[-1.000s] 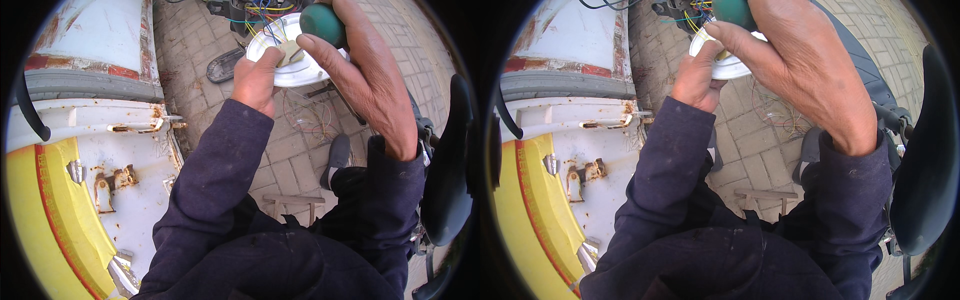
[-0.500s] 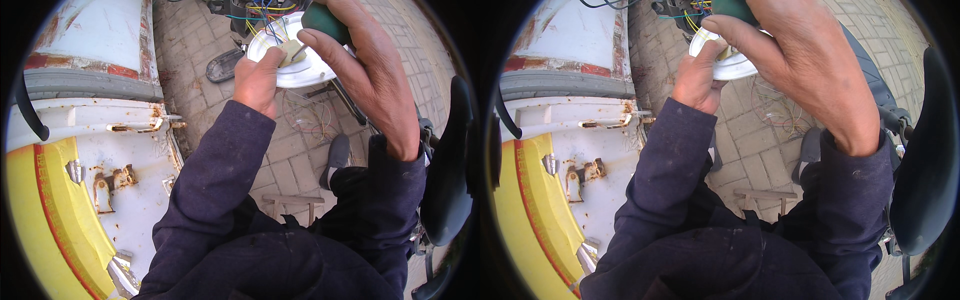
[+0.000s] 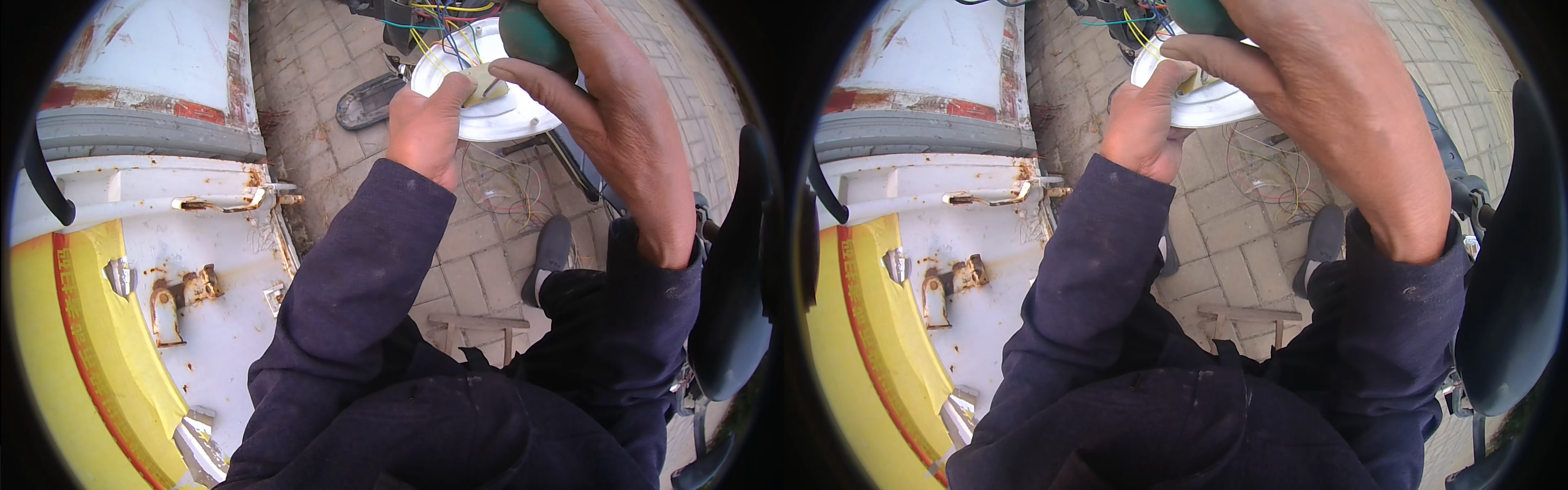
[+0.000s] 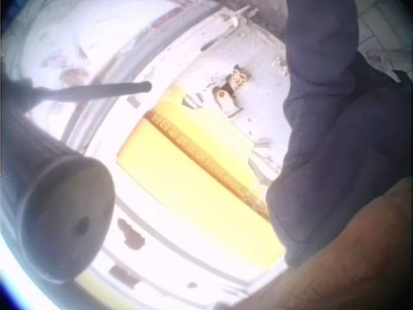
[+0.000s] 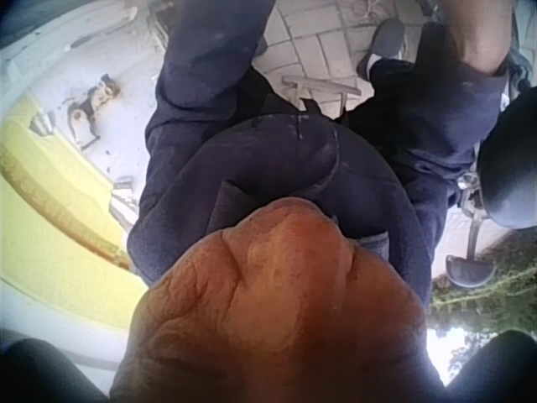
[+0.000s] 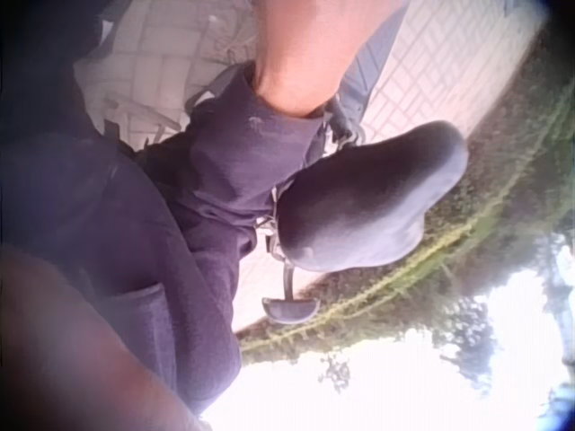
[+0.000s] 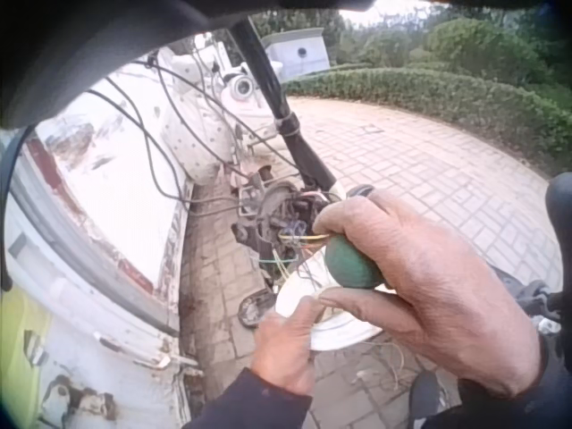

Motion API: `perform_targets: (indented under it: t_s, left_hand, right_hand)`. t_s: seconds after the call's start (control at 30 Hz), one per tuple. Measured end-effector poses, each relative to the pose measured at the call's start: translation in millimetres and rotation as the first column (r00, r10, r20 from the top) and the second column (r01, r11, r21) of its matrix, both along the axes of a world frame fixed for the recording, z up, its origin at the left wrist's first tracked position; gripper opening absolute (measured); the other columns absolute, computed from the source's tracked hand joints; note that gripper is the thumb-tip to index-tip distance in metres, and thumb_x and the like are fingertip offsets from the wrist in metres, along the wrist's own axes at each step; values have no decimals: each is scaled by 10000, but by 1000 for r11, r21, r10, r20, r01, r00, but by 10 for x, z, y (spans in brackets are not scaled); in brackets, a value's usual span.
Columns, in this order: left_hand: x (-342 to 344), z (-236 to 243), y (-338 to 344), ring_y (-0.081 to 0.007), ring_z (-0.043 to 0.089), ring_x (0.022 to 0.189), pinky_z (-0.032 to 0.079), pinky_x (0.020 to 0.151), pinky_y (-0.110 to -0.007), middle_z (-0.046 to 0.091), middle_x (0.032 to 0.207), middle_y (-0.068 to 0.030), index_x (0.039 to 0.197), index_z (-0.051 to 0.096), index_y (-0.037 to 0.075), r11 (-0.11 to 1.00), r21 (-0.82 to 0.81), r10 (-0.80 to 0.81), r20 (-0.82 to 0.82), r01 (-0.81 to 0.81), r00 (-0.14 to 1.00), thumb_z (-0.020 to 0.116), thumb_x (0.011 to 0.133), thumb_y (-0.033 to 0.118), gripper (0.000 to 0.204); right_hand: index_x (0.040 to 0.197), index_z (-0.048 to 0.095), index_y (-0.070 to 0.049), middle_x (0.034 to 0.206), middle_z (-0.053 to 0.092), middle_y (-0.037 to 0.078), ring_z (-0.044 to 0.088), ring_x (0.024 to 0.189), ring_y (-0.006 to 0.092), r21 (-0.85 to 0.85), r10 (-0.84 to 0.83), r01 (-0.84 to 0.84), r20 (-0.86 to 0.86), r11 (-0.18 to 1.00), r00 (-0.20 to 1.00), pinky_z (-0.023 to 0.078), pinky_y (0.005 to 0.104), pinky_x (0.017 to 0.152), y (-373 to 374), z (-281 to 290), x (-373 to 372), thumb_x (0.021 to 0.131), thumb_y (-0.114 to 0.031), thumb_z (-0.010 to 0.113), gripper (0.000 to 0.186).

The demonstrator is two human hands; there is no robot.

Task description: The person uses a screwdriver to loosen and tighten screws on a small white circular electrical component with wires. They then attach a metal reflector to the component and adjust the wiring.

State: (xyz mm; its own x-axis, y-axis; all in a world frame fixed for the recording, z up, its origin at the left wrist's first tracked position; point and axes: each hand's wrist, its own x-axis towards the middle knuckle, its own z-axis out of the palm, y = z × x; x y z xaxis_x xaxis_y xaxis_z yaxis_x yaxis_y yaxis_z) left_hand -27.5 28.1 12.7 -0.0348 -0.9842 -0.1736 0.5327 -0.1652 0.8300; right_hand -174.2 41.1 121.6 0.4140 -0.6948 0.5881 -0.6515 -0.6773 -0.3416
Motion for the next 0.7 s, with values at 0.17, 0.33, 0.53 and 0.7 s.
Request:
perform_targets:
  t_s: [0.17, 0.33, 0.53, 0.7]
  left_hand:
    - [-17, -9, 4, -290, 683, 1062, 598, 913, -407, 632, 1201, -196, 1300, 500, -90, 999, -10, -32, -5, 32, 999, 522, 931, 25, 387]
    - [-20, 24, 4, -307, 693, 1046, 605, 909, -413, 623, 1217, -229, 1323, 471, -120, 1000, -6, -24, -16, 24, 1000, 456, 943, -3, 398]
    - [-34, -19, 7, -253, 685, 1046, 590, 915, -392, 635, 1178, -128, 1277, 512, -32, 999, -9, -52, 2, 52, 999, 590, 917, 61, 381]
    - [-68, -67, 13, -249, 687, 1035, 588, 909, -395, 644, 1150, -112, 1253, 527, -31, 1000, 0, -2, 18, 2, 1000, 595, 916, 69, 358]
  right_hand:
    - [1272, 513, -65, 1049, 527, 167, 590, 949, 314, 295, -15, 73, -194, 953, 981, 487, 403, 798, 93, 177, -54, 906, -181, 699, 426]
    - [1276, 505, -54, 1066, 523, 168, 583, 943, 311, 260, 75, -74, 8, 963, 997, 488, 405, 801, -15, 36, -5, 930, -213, 686, 421]
    - [1163, 509, -29, 946, 514, 151, 555, 834, 309, 148, -123, 133, -76, 980, 989, 466, 413, 739, 36, -70, -41, 943, -247, 669, 349]
    - [1089, 500, -21, 865, 496, 136, 542, 776, 318, 108, -171, 193, -180, 975, 969, 445, 421, 687, 24, -76, -67, 920, -233, 684, 328]
